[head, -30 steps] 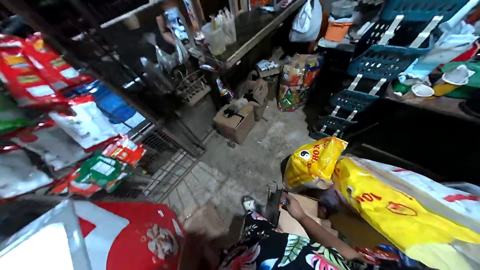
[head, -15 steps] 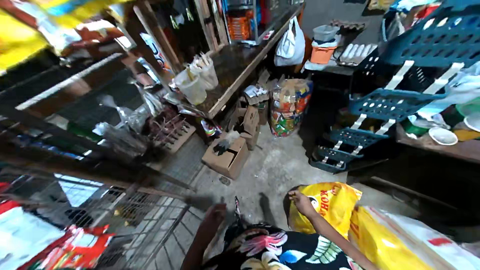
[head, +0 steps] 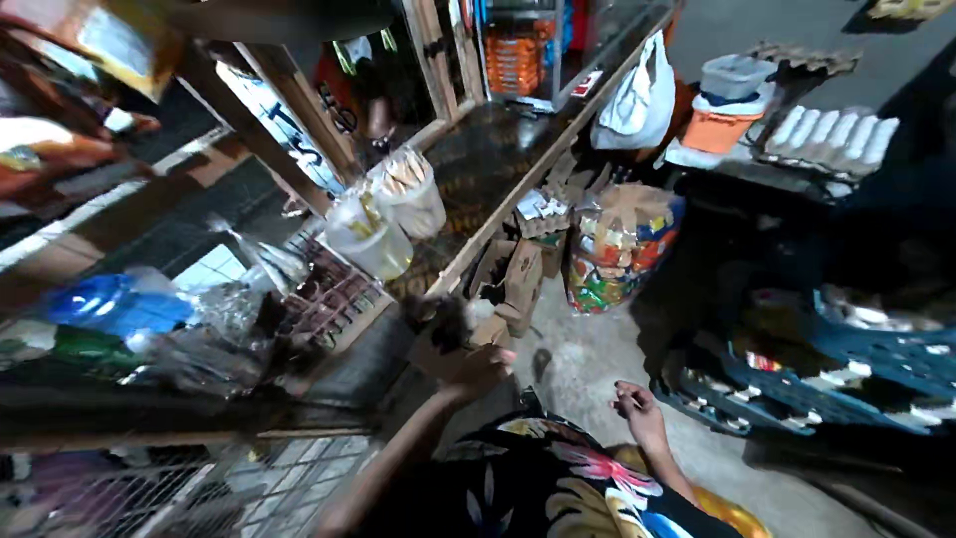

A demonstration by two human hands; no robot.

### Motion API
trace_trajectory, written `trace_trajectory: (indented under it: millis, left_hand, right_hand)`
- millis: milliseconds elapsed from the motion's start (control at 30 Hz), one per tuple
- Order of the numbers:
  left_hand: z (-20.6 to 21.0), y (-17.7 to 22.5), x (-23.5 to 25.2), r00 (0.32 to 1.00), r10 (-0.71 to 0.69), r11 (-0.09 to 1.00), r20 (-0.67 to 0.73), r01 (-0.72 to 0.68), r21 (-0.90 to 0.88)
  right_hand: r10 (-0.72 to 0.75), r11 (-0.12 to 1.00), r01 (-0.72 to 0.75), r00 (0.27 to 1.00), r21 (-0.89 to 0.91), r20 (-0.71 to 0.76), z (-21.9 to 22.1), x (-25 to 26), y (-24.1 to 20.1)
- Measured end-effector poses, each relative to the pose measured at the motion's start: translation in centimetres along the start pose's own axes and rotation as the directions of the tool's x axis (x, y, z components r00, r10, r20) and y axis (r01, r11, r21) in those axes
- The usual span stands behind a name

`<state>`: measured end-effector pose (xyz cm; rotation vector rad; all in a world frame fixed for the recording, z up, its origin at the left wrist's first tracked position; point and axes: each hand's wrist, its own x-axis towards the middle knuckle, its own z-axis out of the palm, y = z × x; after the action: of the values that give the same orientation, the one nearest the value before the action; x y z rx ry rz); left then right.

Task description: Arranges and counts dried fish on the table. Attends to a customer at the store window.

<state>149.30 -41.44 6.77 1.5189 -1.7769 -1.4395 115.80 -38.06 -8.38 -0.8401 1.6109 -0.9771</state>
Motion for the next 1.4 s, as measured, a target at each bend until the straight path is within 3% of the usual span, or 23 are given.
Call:
trace_trajectory:
  millis: [167,300,467,600,667,800,900,1000,1100,1167,1233,1333,1400]
  left_hand:
    - [-2.0,6.0,9.6,0.99,0.122,0.992,0.074,-0.12,-0.031]
    - [-2.8,8.8,15.8,0.971,0.238,0.97,-0.005,-0.238,-0.055]
    - [-2.5,11.8,20.1,0.987,0.051,0.996,-0.151,-0.061,-0.063]
    - [-2.8,13.1,21.6,0.956,0.092,0.993,-0.278,-0.107,-0.04]
    - [-2.9,13.3,21.5,0.865,0.214,0.977,-0.454,-0.198,0.083]
    - [-4.9,12.6,19.8,0.499,0.438,0.899,-0.748,-0.261,0.353]
    - [-8.0,11.9,17.3,0.238,0.556,0.827,-0.796,-0.248,0.504]
    - [-10.5,12.0,14.2,0.028,0.559,0.824,-0.829,-0.129,0.552]
    - [-11.7,11.5,11.0,-0.149,0.555,0.828,-0.818,0.013,0.56]
    - [-12.0,10.9,9.9,-0.196,0.527,0.849,-0.827,0.07,0.524]
    - [-12.1,10.1,9.2,-0.194,0.537,0.843,-0.821,0.095,0.529]
    - [-12.0,9.2,8.6,-0.165,0.573,0.82,-0.803,0.139,0.556]
    - [-11.7,8.8,8.0,-0.145,0.579,0.812,-0.802,0.197,0.55]
  right_hand:
    - [0.02,0.998,-0.014,0.996,0.067,-0.085,-1.4,6.2,-4.3]
    - [0.006,1.0,-0.006,1.0,0.017,0.001,-2.8,12.6,-7.6]
    - [-0.098,0.992,0.107,0.988,-0.071,0.118,-4.2,22.8,-14.6]
    - [-0.227,0.941,0.28,0.939,-0.189,0.257,-3.7,29.9,-21.1]
    - [-0.281,0.917,0.357,0.896,-0.18,0.345,-2.5,32.7,-23.2]
    - [-0.446,0.881,0.472,0.802,0.036,0.397,2.6,34.8,-26.3]
    - [-0.522,0.842,0.534,0.766,0.08,0.375,7.0,33.2,-28.2]
    - [-0.655,0.722,0.686,0.635,0.091,0.41,10.5,32.6,-28.9]
    - [-0.693,0.621,0.782,0.521,0.046,0.499,13.6,32.1,-30.8]
    - [-0.686,0.612,0.791,0.53,0.001,0.499,15.2,31.5,-33.1]
    - [-0.702,0.627,0.778,0.542,0.041,0.462,17.1,31.6,-35.3]
    - [-0.847,0.424,0.874,0.289,0.238,0.446,19.9,34.0,-38.1]
    - [-0.86,0.351,0.919,0.24,0.178,0.451,21.9,34.6,-41.2]
